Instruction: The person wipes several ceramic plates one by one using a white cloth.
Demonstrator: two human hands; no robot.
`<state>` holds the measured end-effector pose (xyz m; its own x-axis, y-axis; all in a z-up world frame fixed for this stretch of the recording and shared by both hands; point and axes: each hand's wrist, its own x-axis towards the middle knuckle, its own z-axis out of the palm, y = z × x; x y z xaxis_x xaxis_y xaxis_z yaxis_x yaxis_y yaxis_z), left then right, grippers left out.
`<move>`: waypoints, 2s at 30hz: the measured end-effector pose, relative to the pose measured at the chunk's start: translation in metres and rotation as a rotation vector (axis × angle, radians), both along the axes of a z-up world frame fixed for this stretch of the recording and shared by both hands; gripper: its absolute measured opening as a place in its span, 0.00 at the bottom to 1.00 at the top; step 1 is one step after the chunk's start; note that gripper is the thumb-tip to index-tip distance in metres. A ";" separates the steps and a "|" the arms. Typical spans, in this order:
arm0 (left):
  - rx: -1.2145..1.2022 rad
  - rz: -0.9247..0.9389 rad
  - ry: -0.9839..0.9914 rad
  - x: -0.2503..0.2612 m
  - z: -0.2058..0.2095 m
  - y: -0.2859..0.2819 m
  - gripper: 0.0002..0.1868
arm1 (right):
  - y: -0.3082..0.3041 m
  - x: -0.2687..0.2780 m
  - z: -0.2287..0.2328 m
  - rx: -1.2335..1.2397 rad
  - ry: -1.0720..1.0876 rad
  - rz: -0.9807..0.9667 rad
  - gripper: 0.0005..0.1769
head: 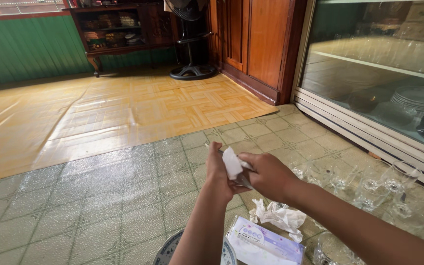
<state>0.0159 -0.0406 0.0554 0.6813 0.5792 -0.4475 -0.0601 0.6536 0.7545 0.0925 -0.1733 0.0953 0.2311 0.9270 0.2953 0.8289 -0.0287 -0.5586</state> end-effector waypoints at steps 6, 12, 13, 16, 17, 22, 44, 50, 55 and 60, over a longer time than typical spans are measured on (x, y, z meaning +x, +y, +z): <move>0.002 0.124 0.002 -0.016 0.000 0.002 0.49 | 0.015 0.009 0.006 -0.144 0.486 -0.203 0.23; 0.068 0.117 -0.021 -0.026 0.003 -0.003 0.49 | 0.015 0.040 -0.001 -0.153 0.337 -0.492 0.23; 0.071 0.112 -0.025 -0.026 0.004 -0.004 0.49 | 0.017 0.040 -0.004 -0.152 0.338 -0.491 0.23; 0.055 0.096 -0.036 -0.023 0.007 -0.007 0.48 | 0.016 0.027 -0.009 -0.217 0.484 -0.411 0.25; 0.056 0.095 -0.037 -0.022 0.007 -0.007 0.48 | 0.017 0.017 -0.012 -0.301 0.474 -0.286 0.26; 0.066 0.127 0.012 -0.021 0.003 -0.005 0.41 | 0.017 -0.001 -0.007 -0.448 0.557 0.000 0.32; 0.071 0.090 -0.001 -0.023 0.006 -0.008 0.42 | 0.053 0.029 -0.037 -0.320 0.394 0.182 0.25; 0.008 0.018 -0.119 -0.025 0.015 -0.009 0.44 | 0.061 0.073 -0.061 -0.387 0.265 -0.119 0.24; -0.028 0.288 -0.069 -0.033 0.024 -0.007 0.44 | 0.048 0.070 -0.034 -0.528 -0.207 -0.174 0.24; 0.014 0.396 -0.033 -0.039 0.021 -0.001 0.42 | 0.019 0.022 0.036 -0.684 0.046 0.044 0.30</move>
